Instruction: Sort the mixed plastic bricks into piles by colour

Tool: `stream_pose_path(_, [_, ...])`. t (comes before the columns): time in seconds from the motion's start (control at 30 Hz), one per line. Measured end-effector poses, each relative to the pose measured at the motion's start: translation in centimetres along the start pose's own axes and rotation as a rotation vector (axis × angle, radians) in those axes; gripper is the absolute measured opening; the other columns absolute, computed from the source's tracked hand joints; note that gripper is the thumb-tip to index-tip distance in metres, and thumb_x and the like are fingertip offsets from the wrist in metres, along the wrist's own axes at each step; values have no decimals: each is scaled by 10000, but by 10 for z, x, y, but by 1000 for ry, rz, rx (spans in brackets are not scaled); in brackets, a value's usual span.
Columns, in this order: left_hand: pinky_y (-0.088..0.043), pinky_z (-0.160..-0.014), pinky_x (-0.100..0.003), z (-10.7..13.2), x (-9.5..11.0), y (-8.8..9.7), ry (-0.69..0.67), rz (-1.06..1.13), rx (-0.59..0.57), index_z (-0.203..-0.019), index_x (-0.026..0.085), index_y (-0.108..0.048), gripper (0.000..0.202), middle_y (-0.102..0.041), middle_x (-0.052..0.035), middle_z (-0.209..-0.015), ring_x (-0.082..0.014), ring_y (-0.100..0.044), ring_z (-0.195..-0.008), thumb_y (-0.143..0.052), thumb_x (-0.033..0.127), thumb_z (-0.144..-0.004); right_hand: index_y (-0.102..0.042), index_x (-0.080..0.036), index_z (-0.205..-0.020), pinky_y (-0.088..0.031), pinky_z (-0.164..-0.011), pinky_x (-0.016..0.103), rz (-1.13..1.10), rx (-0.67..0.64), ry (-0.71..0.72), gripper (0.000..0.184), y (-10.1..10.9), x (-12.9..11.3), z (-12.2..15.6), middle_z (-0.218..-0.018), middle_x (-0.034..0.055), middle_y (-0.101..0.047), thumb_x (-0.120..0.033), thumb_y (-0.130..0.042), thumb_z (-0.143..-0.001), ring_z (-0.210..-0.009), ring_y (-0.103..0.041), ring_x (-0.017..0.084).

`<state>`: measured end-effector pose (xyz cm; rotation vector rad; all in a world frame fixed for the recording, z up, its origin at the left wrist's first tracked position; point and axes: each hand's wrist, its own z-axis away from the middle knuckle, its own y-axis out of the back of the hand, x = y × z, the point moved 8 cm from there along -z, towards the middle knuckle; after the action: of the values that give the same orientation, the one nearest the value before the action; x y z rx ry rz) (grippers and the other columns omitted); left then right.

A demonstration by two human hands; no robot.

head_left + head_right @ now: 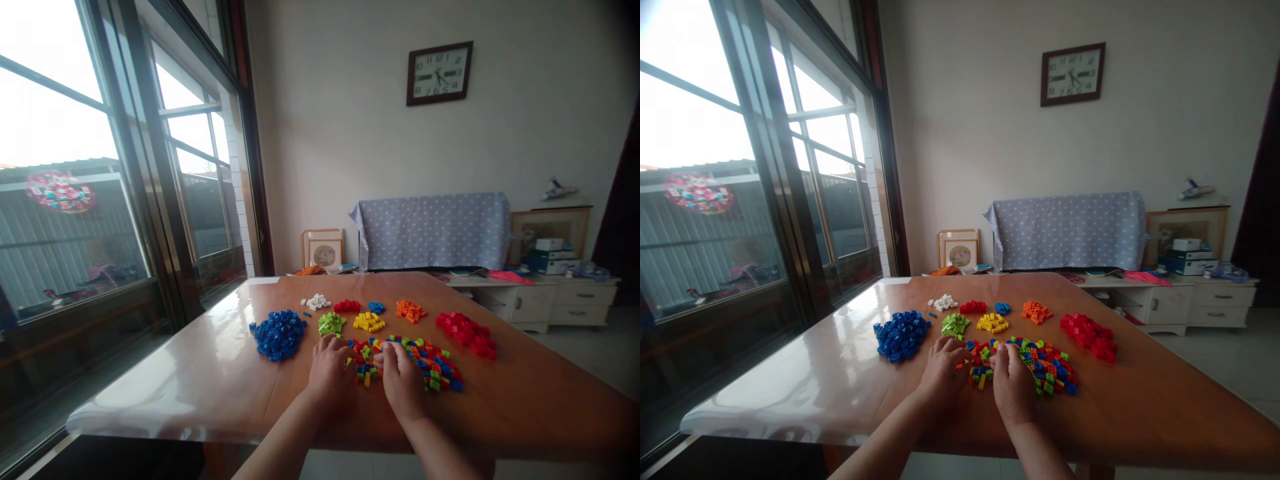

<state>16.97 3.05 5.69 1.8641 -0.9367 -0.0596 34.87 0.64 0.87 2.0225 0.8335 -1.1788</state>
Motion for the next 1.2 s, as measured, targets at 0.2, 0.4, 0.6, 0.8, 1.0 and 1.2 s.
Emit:
stream_pose_path(0.2, [-362,-1019,-444,-4,5,-20,22,-19,-54,-922,327,-746,177,-661,-26,-1160,-291,-435,-1231,-605,328,-816,-611,-202,-1056,-535,-818,373,-63,70,28,469,7,-2,-2,-1001,129,-746,-592,-382,-932,-945,-703,267])
stream_pose_path(0.4, [-372,-973,-451,-12,10,-31,72,-75,-75,-807,307,-739,133,-666,-52,-1093,-317,-453,-1191,-643,335,-719,-617,-210,-1002,-532,-820,374,-73,61,40,451,8,-6,-1,-969,124,-745,-594,-392,-932,-923,-701,267])
stream_pose_path(0.6, [-378,-941,-471,-20,6,-43,137,-118,-72,-759,301,-737,129,-669,-70,-1019,-324,-479,-1134,-659,367,-680,-628,-217,-950,-533,-785,365,-63,71,34,460,9,-4,-2,-922,108,-749,-614,-398,-921,-881,-705,265])
stream_pose_path(0.8, [-376,-932,-495,-26,2,-49,224,-113,-83,-742,292,-743,131,-672,-74,-1020,-324,-503,-1092,-668,357,-657,-628,-220,-950,-521,-793,367,-40,60,19,442,10,-5,0,-936,108,-747,-604,-413,-918,-891,-695,267])
stream_pose_path(1.0, [-337,-995,-540,-28,5,-50,270,-62,-97,-746,262,-735,121,-672,-87,-1052,-336,-500,-1122,-672,283,-645,-639,-212,-960,-516,-772,361,-24,65,29,449,11,-4,0,-936,112,-744,-598,-414,-915,-883,-691,268])
stream_pose_path(1.2, [-259,-1087,-530,-27,-8,-32,274,-33,-9,-809,289,-738,130,-668,-41,-1135,-309,-473,-1197,-693,297,-687,-635,-204,-987,-519,-782,375,-24,51,39,438,8,0,-1,-966,121,-742,-581,-425,-913,-895,-685,277])
